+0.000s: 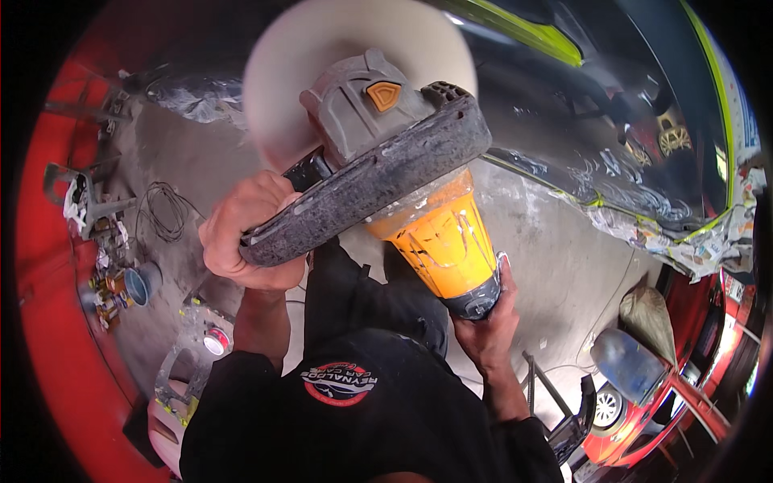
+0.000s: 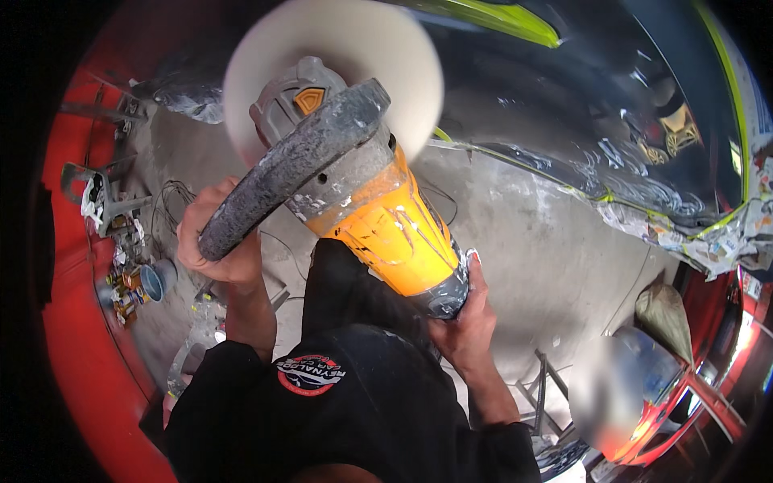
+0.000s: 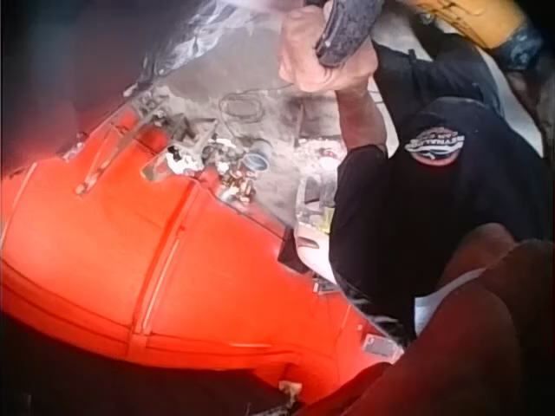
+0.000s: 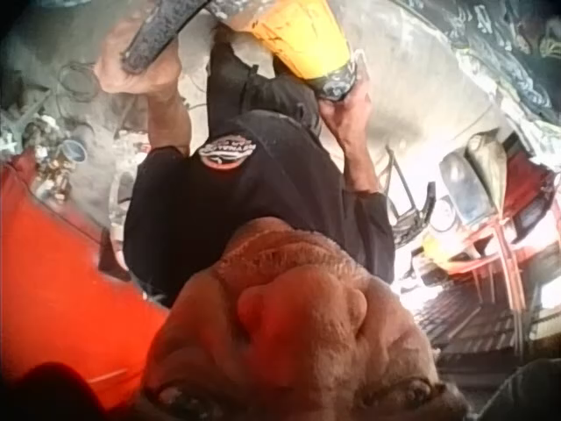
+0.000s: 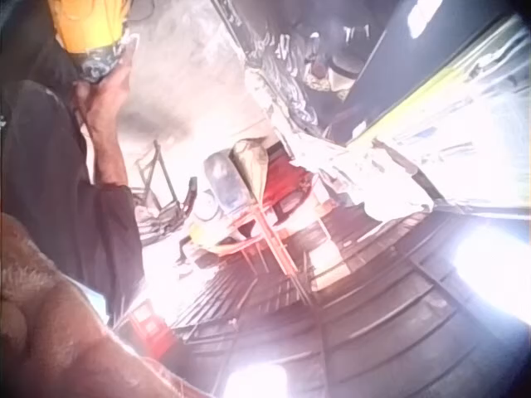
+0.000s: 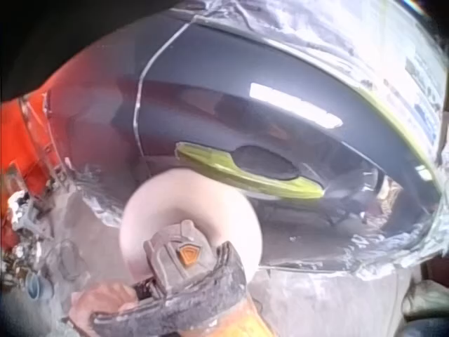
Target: The recorder is polishing a dark gray car door panel using a rotary polisher and applying polishing compound by hand.
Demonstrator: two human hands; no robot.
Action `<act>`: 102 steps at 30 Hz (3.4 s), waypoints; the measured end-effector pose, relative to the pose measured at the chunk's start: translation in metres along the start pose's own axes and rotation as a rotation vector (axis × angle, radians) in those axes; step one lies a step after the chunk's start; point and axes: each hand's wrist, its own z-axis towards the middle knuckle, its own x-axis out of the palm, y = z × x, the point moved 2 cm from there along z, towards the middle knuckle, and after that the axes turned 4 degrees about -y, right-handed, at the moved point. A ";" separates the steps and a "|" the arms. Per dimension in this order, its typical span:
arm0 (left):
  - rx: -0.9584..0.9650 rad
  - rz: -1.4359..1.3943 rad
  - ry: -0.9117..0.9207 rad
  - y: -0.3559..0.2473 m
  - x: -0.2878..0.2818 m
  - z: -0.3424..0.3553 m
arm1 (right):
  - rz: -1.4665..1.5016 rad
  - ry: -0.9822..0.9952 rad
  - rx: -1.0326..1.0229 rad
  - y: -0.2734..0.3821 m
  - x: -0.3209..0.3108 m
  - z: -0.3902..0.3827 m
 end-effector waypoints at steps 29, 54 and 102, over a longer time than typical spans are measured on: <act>0.013 -0.119 0.054 -0.013 0.165 -0.073 | -0.043 -0.118 0.076 -0.136 -0.103 -0.029; -0.099 -0.484 -0.206 -0.045 0.327 -0.099 | -0.498 -0.269 -0.061 -0.122 -0.329 0.004; -0.120 -0.494 -0.225 -0.057 0.331 -0.082 | -0.766 -0.204 -0.247 -0.072 -0.382 0.039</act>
